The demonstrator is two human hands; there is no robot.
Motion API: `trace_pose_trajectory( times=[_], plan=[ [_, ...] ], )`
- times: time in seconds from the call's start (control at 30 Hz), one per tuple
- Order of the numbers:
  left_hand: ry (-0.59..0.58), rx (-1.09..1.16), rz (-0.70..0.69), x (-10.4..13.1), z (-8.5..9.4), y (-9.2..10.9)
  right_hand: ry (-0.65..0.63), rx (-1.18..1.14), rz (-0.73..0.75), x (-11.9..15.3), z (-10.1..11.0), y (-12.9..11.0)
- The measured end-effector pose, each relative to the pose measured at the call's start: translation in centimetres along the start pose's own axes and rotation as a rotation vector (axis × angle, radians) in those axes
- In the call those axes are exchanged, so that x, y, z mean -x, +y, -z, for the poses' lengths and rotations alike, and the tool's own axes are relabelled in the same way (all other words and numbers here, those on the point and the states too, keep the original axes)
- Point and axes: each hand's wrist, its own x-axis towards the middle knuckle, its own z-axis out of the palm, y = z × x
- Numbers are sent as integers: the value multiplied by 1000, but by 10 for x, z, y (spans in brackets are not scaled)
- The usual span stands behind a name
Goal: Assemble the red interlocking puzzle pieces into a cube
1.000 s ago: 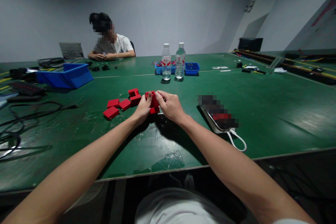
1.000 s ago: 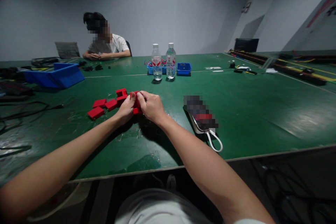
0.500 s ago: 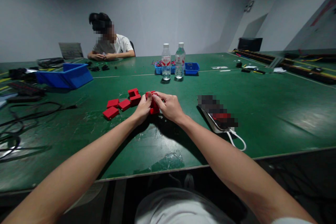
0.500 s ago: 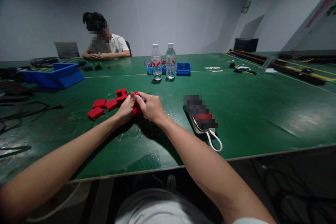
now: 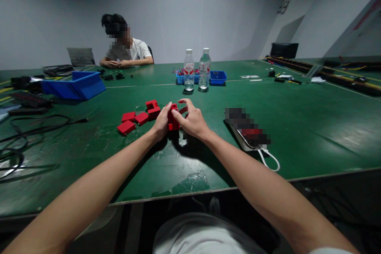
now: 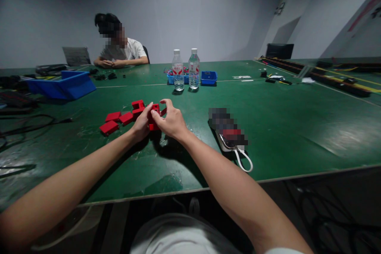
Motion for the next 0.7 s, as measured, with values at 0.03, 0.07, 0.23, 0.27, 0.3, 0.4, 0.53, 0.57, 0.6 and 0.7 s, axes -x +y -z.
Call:
trace_pose_trajectory(
  times=[0.03,0.07,0.23,0.27,0.3,0.4,0.53,0.57,0.6,0.7],
  plan=[
    [0,15,7,0,-1,1,-7,-4,-10,0,0,0],
    [5,31,18,1,-2,2,-11,-1,-15,0,0,0],
    [15,79,83,8,-9,9,-50,40,-53,-4,0,6],
    [11,77,92,9,-10,10,-67,38,-67,-4,0,7],
    [9,74,98,9,-10,11,-83,32,-78,-4,0,7],
    [-3,59,100,10,-9,12,-107,3,-84,-4,0,8],
    [-55,-5,86,9,-5,10,-134,-13,-90,-2,-1,8],
    [-62,-28,80,9,-3,9,-138,-9,-84,-2,-1,8],
    [-66,-51,71,9,-2,9,-140,-7,-75,-2,-1,9],
    [-91,-106,47,8,0,7,-130,8,-56,-2,-2,10]
  ],
)
